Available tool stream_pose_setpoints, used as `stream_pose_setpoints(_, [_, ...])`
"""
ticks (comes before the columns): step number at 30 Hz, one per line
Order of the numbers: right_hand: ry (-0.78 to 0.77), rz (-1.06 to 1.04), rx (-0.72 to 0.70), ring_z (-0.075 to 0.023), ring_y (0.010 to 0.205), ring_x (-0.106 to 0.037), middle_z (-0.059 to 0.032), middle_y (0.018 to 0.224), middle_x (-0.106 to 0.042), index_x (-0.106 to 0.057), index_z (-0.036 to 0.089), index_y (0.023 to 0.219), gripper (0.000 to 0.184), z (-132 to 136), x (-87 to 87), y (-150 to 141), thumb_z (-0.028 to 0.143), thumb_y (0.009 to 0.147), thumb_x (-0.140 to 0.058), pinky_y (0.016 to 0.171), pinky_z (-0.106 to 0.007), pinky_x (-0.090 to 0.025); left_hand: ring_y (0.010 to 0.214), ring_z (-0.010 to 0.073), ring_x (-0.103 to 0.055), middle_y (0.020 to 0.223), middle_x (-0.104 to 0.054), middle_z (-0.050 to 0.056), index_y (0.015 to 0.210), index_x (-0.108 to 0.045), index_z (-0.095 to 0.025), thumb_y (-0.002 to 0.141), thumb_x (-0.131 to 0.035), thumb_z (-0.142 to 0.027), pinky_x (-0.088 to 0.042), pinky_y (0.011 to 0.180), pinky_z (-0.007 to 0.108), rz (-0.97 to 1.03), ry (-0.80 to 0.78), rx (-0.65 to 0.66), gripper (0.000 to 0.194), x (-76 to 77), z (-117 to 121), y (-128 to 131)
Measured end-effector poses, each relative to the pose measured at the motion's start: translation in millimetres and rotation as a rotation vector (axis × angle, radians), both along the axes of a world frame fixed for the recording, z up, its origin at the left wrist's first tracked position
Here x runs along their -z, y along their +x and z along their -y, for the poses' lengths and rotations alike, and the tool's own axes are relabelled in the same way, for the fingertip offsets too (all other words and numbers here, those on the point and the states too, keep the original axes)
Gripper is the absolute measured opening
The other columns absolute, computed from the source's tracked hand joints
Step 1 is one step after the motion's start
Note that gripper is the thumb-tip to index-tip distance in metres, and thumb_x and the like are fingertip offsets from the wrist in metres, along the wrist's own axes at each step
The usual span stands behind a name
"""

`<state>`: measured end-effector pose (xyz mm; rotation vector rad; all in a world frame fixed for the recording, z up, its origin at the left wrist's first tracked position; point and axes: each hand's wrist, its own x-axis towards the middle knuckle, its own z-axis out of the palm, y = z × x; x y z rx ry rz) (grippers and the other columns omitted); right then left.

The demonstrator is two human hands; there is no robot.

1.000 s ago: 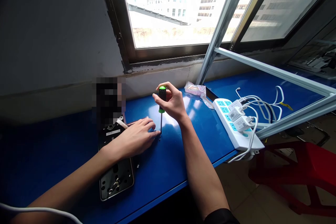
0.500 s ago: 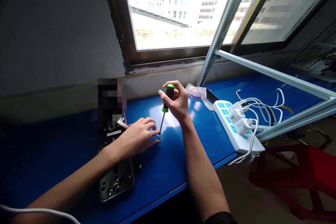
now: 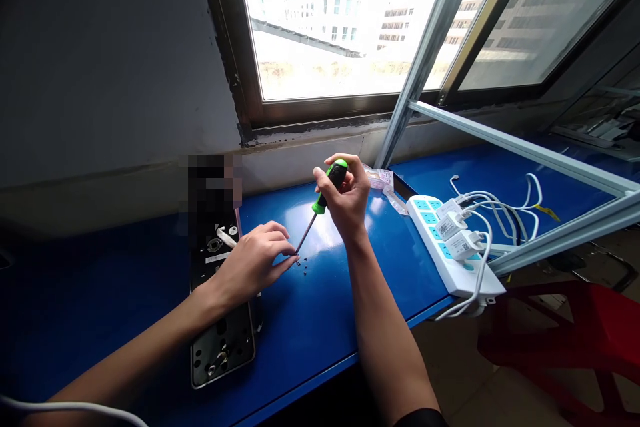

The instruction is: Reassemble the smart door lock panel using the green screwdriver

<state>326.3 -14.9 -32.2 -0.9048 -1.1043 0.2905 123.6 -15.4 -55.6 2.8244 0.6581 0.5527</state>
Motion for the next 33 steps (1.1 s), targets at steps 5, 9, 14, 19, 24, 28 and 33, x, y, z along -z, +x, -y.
stream_pose_setpoints(5, [0.186, -0.045, 0.089, -0.0137, 0.054, -0.063, 0.0070, 0.068, -0.056, -0.056, 0.030, 0.095, 0.021, 1.6, -18.4, -9.0, 0.032, 0.089, -0.076, 0.051, -0.029, -0.050, 0.105, 0.0271, -0.068, 0.087, -0.077, 0.008, 0.090, -0.079, -0.015, 0.094, -0.074, -0.017, -0.060, 0.086, 0.042, 0.223, 0.003, -0.021, 0.007, -10.2, 2.3, -11.2])
stream_pose_setpoints(9, [0.215, -0.017, 0.158, -0.0172, 0.059, -0.069, 0.0056, 0.068, -0.054, -0.051, 0.032, 0.097, 0.024, -2.7, -39.4, -23.4, 0.040, 0.093, -0.073, 0.054, -0.033, -0.054, 0.100, 0.0241, -0.067, 0.087, -0.078, 0.006, 0.090, -0.080, -0.017, 0.092, -0.078, -0.019, -0.061, 0.083, 0.038, 0.482, -0.025, -0.067, 0.003, -22.1, 0.8, -29.1])
stream_pose_setpoints(14, [0.142, 0.084, 0.023, -0.0177, 0.066, -0.072, 0.0030, 0.072, -0.064, -0.057, 0.032, 0.106, 0.023, -12.4, -71.0, -51.0, 0.037, 0.092, -0.075, 0.050, -0.030, -0.056, 0.097, 0.0231, -0.068, 0.083, -0.077, 0.005, 0.084, -0.081, -0.019, 0.086, -0.084, -0.021, -0.060, 0.081, 0.036, 0.616, -0.055, -0.233, 0.004, -33.3, -11.3, -58.5])
stream_pose_setpoints(19, [-0.043, 0.253, -0.310, -0.0192, 0.075, -0.077, 0.0030, 0.082, -0.074, -0.055, 0.032, 0.135, 0.054, -23.6, -93.7, -75.0, 0.031, 0.087, -0.081, 0.065, -0.034, -0.067, 0.102, 0.0242, -0.065, 0.082, -0.076, 0.004, 0.082, -0.077, -0.019, 0.091, -0.078, -0.022, -0.058, 0.089, 0.040, 0.633, 0.064, -0.302, 0.010, -34.4, -26.9, -78.6])
stream_pose_setpoints(24, [0.044, 0.360, -0.313, -0.0221, 0.079, -0.077, -0.0006, 0.095, -0.076, -0.049, 0.036, 0.149, 0.073, -33.4, -89.8, -87.8, 0.028, 0.085, -0.083, 0.074, -0.041, -0.069, 0.110, 0.0260, -0.061, 0.088, -0.076, 0.005, 0.088, -0.076, -0.019, 0.094, -0.074, -0.022, -0.057, 0.096, 0.043, 0.632, 0.086, -0.371, 0.008, -27.4, -39.0, -85.1])
stream_pose_setpoints(28, [0.169, 0.450, -0.212, -0.0229, 0.086, -0.079, -0.0053, 0.132, -0.071, -0.052, 0.039, 0.149, 0.076, -40.7, -77.9, -93.9, 0.022, 0.082, -0.084, 0.074, -0.042, -0.070, 0.119, 0.0266, -0.055, 0.103, -0.071, 0.007, 0.102, -0.079, -0.020, 0.096, -0.074, -0.027, -0.054, 0.106, 0.047, 0.560, 0.087, -0.380, 0.011, -18.5, -45.7, -86.3])
stream_pose_setpoints(33, [0.167, 0.536, -0.185, -0.0228, 0.091, -0.078, -0.0021, 0.111, -0.079, -0.051, 0.037, 0.151, 0.072, -49.7, -67.4, -98.0, 0.019, 0.088, -0.079, 0.080, -0.042, -0.069, 0.142, 0.0335, -0.041, 0.145, -0.047, 0.013, 0.127, -0.074, -0.024, 0.096, -0.073, -0.036, -0.047, 0.118, 0.055, 0.402, 0.054, -0.463, 0.034, -11.7, -47.2, -86.6])
